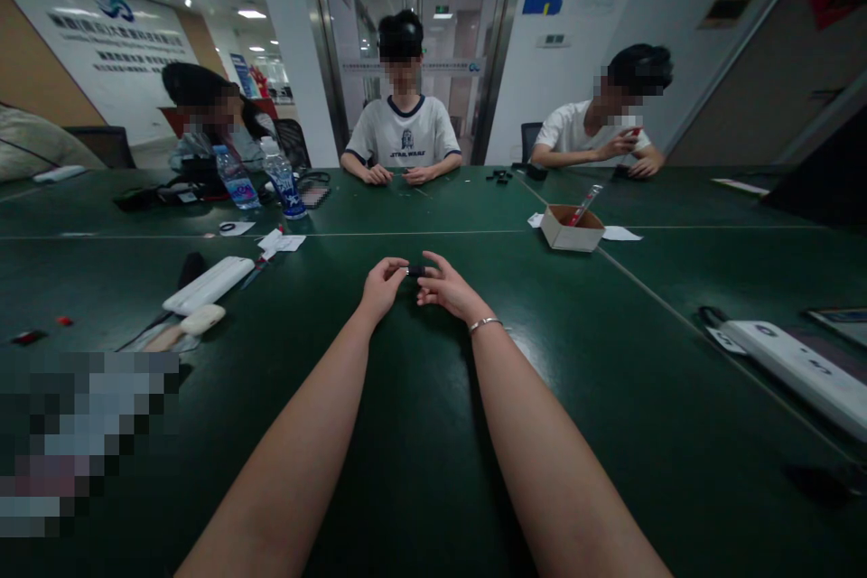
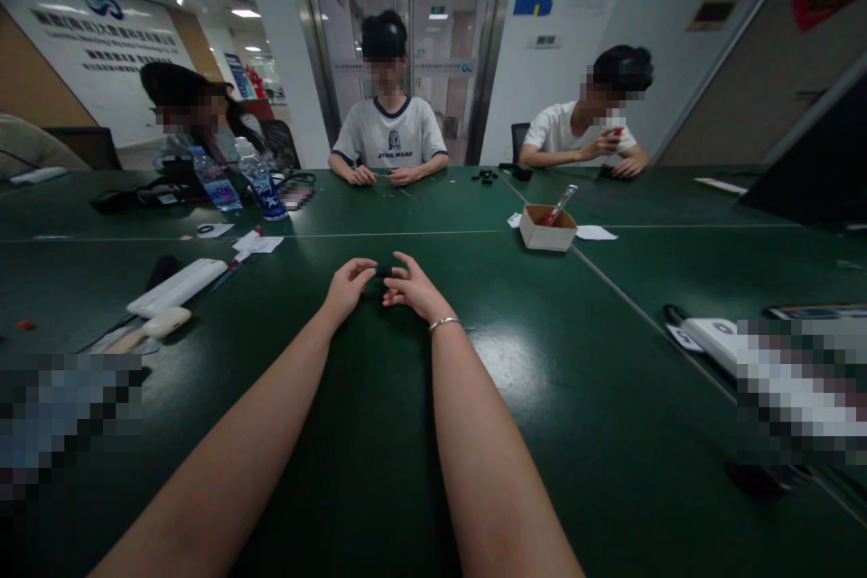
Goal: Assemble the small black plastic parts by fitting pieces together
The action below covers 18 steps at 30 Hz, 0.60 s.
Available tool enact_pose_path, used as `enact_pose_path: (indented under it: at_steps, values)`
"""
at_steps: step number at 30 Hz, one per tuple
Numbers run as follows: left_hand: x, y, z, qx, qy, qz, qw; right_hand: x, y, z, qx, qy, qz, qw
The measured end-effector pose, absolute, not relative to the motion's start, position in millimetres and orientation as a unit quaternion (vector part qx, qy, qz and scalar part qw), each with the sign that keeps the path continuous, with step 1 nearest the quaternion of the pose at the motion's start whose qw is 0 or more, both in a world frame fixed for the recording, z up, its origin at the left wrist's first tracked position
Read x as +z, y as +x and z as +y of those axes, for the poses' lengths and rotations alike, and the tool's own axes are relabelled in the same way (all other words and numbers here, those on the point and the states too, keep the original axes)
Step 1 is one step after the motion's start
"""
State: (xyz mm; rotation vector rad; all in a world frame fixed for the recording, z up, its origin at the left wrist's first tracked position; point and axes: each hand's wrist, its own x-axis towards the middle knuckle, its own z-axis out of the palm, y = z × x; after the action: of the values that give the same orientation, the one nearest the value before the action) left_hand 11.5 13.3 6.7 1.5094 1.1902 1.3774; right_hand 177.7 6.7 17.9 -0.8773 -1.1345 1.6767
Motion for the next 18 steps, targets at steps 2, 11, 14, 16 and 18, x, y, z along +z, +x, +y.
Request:
enact_pose_path:
  at_steps: [2, 11, 14, 16, 18]
  values:
    - [7.7, 11.5, 12.5, 0.537, 0.592, 0.467, 0.379, 17.8, 177.8, 7.0, 0.683, -0.340, -0.454, 0.460]
    - [10.2, 11.7, 10.4, 0.534, 0.593, 0.462, 0.386, 16.4, 177.3, 8.3, 0.671, -0.361, -0.482, 0.433]
    - [9.3, 11.0, 10.8, 0.534, 0.589, 0.463, 0.392, 18.5, 179.1, 6.4, 0.685, -0.334, -0.483, 0.432]
    - [8.7, 11.1, 11.0, 0.535, 0.587, 0.462, 0.394, 19.5, 178.2, 6.2, 0.682, -0.354, -0.482, 0.421]
    - [8.3, 11.6, 11.1, 0.533, 0.587, 0.464, 0.394, 19.9, 176.4, 6.5, 0.670, -0.380, -0.491, 0.407]
